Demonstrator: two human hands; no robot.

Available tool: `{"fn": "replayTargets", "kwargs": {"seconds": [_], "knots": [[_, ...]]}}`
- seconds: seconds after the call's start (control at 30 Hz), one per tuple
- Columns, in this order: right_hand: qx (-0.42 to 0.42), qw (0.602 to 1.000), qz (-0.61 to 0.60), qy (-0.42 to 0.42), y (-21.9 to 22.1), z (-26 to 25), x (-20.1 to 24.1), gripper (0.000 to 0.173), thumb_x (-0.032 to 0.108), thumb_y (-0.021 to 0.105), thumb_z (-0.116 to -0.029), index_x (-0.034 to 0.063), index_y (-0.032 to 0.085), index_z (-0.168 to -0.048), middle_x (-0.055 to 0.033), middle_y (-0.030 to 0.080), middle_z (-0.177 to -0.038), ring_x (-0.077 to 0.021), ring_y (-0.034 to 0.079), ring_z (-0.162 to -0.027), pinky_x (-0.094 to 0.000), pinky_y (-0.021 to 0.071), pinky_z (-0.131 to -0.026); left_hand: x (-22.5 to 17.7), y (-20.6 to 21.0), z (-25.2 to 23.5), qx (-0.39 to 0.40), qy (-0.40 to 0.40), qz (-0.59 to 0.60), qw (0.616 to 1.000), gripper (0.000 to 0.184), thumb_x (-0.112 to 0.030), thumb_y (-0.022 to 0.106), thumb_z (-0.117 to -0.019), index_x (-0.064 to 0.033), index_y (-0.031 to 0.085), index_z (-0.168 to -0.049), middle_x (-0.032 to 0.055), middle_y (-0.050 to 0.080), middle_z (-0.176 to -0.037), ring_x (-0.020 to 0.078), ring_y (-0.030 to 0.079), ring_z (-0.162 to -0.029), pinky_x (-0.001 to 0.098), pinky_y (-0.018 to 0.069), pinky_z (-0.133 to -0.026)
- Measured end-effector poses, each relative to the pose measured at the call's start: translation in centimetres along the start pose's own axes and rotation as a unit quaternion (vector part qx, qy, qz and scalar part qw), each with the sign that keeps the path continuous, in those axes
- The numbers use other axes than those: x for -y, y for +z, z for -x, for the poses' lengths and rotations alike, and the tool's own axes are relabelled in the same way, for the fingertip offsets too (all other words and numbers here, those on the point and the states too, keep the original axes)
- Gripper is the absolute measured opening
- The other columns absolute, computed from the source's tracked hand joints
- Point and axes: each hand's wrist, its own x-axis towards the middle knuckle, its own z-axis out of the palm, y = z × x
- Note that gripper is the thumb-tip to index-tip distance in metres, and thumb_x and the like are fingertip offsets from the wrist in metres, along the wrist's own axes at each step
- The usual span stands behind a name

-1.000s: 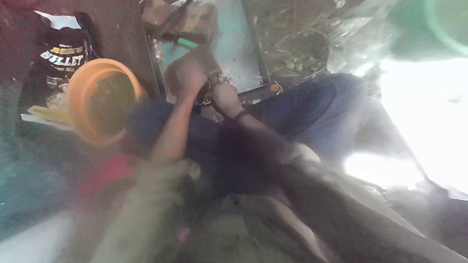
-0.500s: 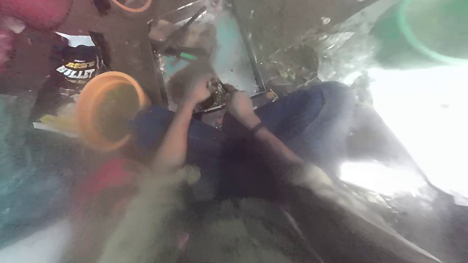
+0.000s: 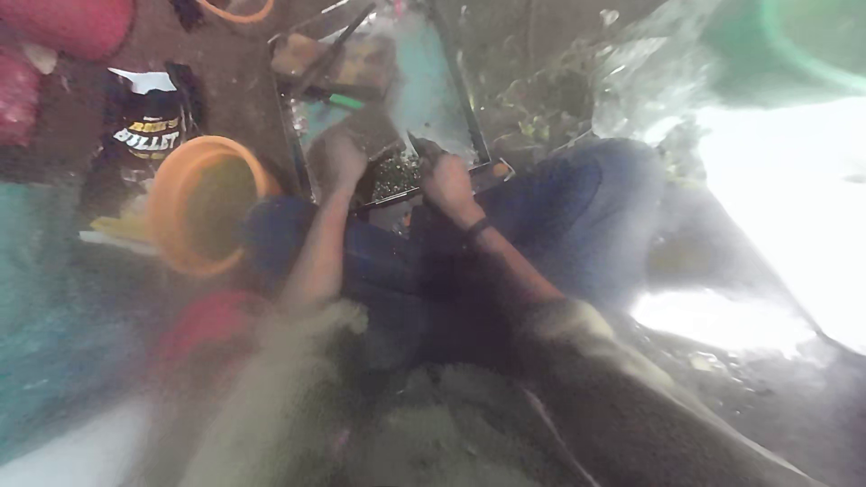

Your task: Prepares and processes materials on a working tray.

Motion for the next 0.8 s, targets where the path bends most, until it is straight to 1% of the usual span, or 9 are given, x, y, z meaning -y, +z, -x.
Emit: {"fn": "replayTargets", "kwargs": {"seconds": [0.27,0.33,0.43,0.53,0.57,0.63,0.67,0.73,0.8], "knots": [[-0.004,1.0,-0.021,0.007,-0.4,0.2,0.5,0.045,0.024,0.051,-0.1044,0.028,0.057,-0.149,-0.018,0.075,-0.109,-0.0408,0.073,-0.099,-0.0652,0.0563,-0.083,-1.4,1.1,2.1,0.155,0.241,0.049,0.957,0.022,-0.015,0.071,-0.0921,-0.0023,0.074,-0.11,0.0186,0.069,-0.116,0.0341,0.067,-0.111,0.0543,0.0535,-0.1],[-0.017,1.0,-0.021,-0.006,-0.4,0.0,0.5,0.044,0.025,0.052,-0.1043,0.0242,0.058,-0.148,-0.0186,0.075,-0.111,-0.041,0.073,-0.101,-0.0652,0.0562,-0.085,-1.9,0.7,2.6,0.137,0.291,0.051,0.945,0.02,-0.016,0.068,-0.0954,-0.0034,0.074,-0.11,0.0163,0.072,-0.115,0.0318,0.069,-0.111,0.0532,0.0539,-0.1],[-0.031,0.999,-0.009,-0.022,-0.7,0.2,0.4,0.046,0.023,0.054,-0.1023,0.0247,0.058,-0.148,-0.0174,0.075,-0.114,-0.0404,0.072,-0.103,-0.0647,0.0557,-0.086,-2.3,1.3,2.1,0.019,0.265,0.059,0.962,0.023,-0.017,0.067,-0.0965,-0.0102,0.075,-0.117,0.0114,0.068,-0.127,0.0297,0.061,-0.126,0.0478,0.0495,-0.11],[-0.026,0.999,-0.015,-0.014,-0.7,1.0,0.4,0.041,0.025,0.059,-0.1012,0.0135,0.063,-0.14,-0.0221,0.073,-0.115,-0.0431,0.071,-0.105,-0.0672,0.0542,-0.09,-1.4,2.3,0.9,-0.028,0.179,0.052,0.982,0.044,-0.021,0.08,-0.0831,-0.0147,0.071,-0.126,0.0136,0.059,-0.14,0.0345,0.051,-0.138,0.0499,0.0463,-0.114],[-0.025,1.0,-0.011,-0.012,-0.6,1.6,0.0,0.037,0.028,0.058,-0.1024,0.0074,0.066,-0.131,-0.0237,0.072,-0.11,-0.0436,0.071,-0.099,-0.0675,0.0553,-0.084,-1.1,2.7,0.8,-0.02,0.172,0.048,0.984,0.052,-0.022,0.083,-0.0805,-0.0149,0.069,-0.13,0.0156,0.056,-0.144,0.037,0.048,-0.141,0.0528,0.045,-0.114],[-0.028,0.999,0.007,-0.027,-0.2,2.6,-1.3,0.037,0.035,0.054,-0.1025,0.0044,0.064,-0.119,-0.0235,0.069,-0.099,-0.0435,0.069,-0.087,-0.0677,0.0545,-0.071,-1.0,3.0,1.5,0.01,0.177,0.062,0.982,0.047,-0.027,0.081,-0.0832,-0.0141,0.071,-0.127,0.0143,0.061,-0.14,0.0343,0.053,-0.136,0.0534,0.0466,-0.112],[-0.031,0.999,0.014,-0.036,-0.3,2.4,-1.0,0.038,0.035,0.055,-0.1032,0.0014,0.065,-0.118,-0.0267,0.069,-0.102,-0.0467,0.068,-0.09,-0.0706,0.0525,-0.075,-1.3,2.6,2.3,0.054,0.178,0.089,0.979,0.041,-0.025,0.078,-0.0867,-0.012,0.072,-0.125,0.0142,0.065,-0.134,0.0326,0.058,-0.13,0.0541,0.0488,-0.109],[-0.032,0.998,0.03,-0.046,-0.6,2.1,0.3,0.039,0.027,0.055,-0.104,-0.0014,0.064,-0.129,-0.0317,0.068,-0.116,-0.0503,0.066,-0.108,-0.0725,0.0495,-0.09,-1.9,1.9,4.1,0.136,0.202,0.137,0.96,0.031,-0.023,0.075,-0.0908,-0.0057,0.073,-0.117,0.0155,0.073,-0.116,0.0316,0.068,-0.113,0.0549,0.054,-0.098],[-0.041,0.997,0.032,-0.06,-0.6,2.3,1.1,0.04,0.022,0.054,-0.1048,-0.0006,0.061,-0.137,-0.0317,0.067,-0.122,-0.0472,0.065,-0.114,-0.0666,0.0479,-0.099,-2.8,1.4,6.4,0.163,0.241,0.139,0.947,0.03,-0.023,0.075,-0.0934,-0.0037,0.073,-0.116,0.0156,0.073,-0.113,0.0311,0.068,-0.111,0.0531,0.0536,-0.098]]}}
